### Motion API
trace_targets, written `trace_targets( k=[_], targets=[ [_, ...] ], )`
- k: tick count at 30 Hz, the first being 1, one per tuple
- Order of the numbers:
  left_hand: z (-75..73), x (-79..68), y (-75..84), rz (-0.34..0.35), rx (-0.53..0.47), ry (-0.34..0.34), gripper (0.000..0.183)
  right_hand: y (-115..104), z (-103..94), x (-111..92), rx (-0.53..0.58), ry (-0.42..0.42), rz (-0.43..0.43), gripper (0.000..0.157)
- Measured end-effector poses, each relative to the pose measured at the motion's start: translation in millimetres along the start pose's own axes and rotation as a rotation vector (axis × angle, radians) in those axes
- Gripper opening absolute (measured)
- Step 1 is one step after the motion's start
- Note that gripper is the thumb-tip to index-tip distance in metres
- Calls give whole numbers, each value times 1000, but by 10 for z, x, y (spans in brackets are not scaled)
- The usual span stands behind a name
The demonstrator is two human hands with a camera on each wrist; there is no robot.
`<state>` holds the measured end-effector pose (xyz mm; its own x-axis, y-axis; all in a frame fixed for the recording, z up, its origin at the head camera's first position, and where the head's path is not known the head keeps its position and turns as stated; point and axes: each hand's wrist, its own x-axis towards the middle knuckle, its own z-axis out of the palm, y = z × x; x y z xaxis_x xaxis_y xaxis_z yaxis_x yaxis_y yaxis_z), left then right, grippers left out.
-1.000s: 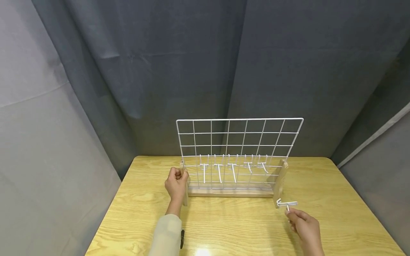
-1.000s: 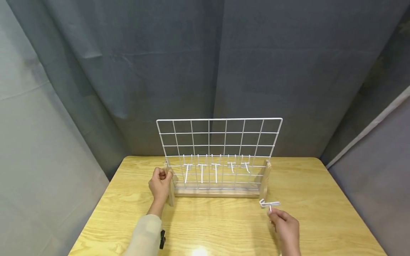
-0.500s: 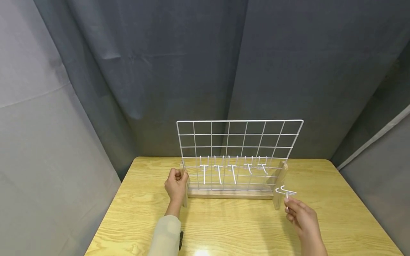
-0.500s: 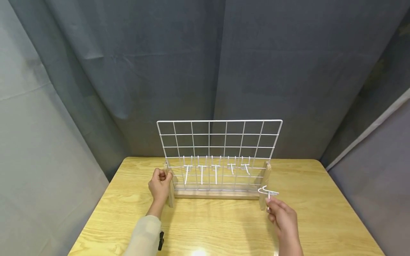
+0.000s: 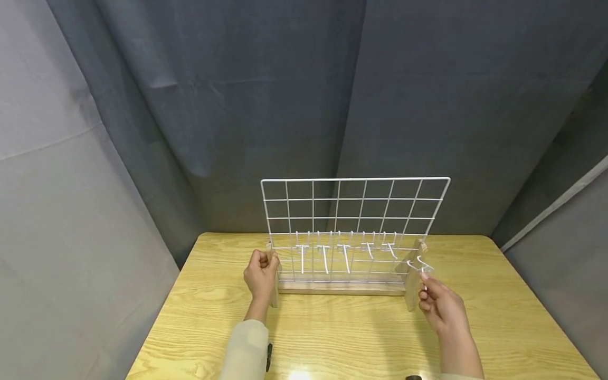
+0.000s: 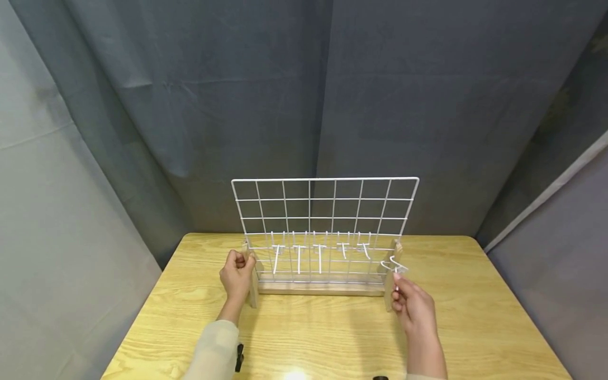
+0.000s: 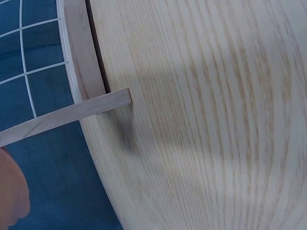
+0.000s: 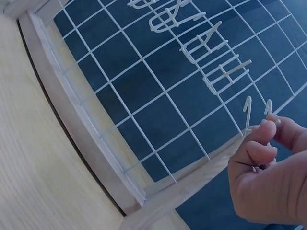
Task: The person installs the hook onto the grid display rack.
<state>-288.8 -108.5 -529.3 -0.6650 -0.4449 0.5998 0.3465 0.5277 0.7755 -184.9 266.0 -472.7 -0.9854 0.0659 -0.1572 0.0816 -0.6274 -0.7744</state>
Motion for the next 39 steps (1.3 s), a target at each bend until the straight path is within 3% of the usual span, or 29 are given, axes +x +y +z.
trace_targets(
  k=[11,22,33,39],
  targets=[
    [8,39,3,-7,1,0,15,-52,111,185,296,-255,67,29],
    [11,26,-25,5,10,6,14,-209,275,363,311,-248,125,29],
    [18,1,-33,16,-3,6,15,-215,172,461,531,-352,228,31],
    [25,1,-42,40,-9,-1,12,-235,187,480,578,-390,261,32]
  ],
)
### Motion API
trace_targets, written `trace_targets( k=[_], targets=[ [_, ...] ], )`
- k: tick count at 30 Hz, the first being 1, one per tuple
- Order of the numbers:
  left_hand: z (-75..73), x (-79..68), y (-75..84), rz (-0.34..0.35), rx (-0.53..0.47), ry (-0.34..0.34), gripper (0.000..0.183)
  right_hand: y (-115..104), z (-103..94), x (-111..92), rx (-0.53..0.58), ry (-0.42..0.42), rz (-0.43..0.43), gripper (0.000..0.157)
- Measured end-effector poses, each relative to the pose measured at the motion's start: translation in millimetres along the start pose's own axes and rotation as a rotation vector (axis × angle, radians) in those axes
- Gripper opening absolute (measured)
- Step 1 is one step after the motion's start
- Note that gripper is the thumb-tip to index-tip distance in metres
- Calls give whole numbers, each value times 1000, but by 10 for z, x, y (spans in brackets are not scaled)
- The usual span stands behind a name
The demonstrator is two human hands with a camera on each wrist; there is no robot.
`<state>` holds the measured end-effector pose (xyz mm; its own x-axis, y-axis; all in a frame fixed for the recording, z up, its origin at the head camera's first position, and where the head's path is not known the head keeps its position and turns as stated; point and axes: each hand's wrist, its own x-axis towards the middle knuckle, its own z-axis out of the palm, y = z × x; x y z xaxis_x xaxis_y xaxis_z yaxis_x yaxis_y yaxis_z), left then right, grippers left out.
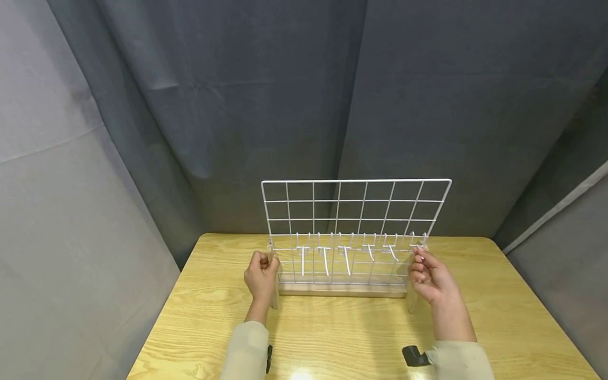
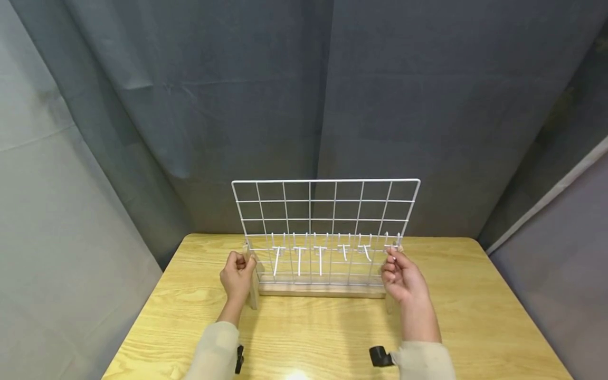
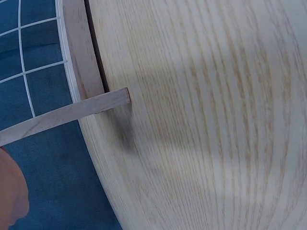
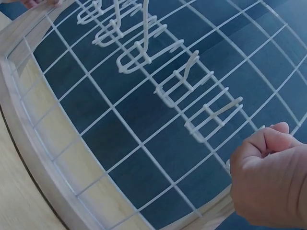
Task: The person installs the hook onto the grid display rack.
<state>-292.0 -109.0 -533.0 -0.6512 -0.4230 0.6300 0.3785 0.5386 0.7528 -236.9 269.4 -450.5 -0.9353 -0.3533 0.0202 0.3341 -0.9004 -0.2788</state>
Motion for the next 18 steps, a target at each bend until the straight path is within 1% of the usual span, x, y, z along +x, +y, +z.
trace_targets(
  k=[5,9,14,18],
  targets=[
    [-1,-2,5,3,-3,2,12,-25,-90,35,-31,41,15,34],
    [0,-8,5,-1,2,4,13,-27,-145,21,-48,63,18,34],
    [-4,-11,-1,9,1,23,14,9,-112,-14,-44,95,2,34],
    [-7,-6,-2,3,1,17,15,52,-82,-34,-57,123,-42,34]
  ],
)
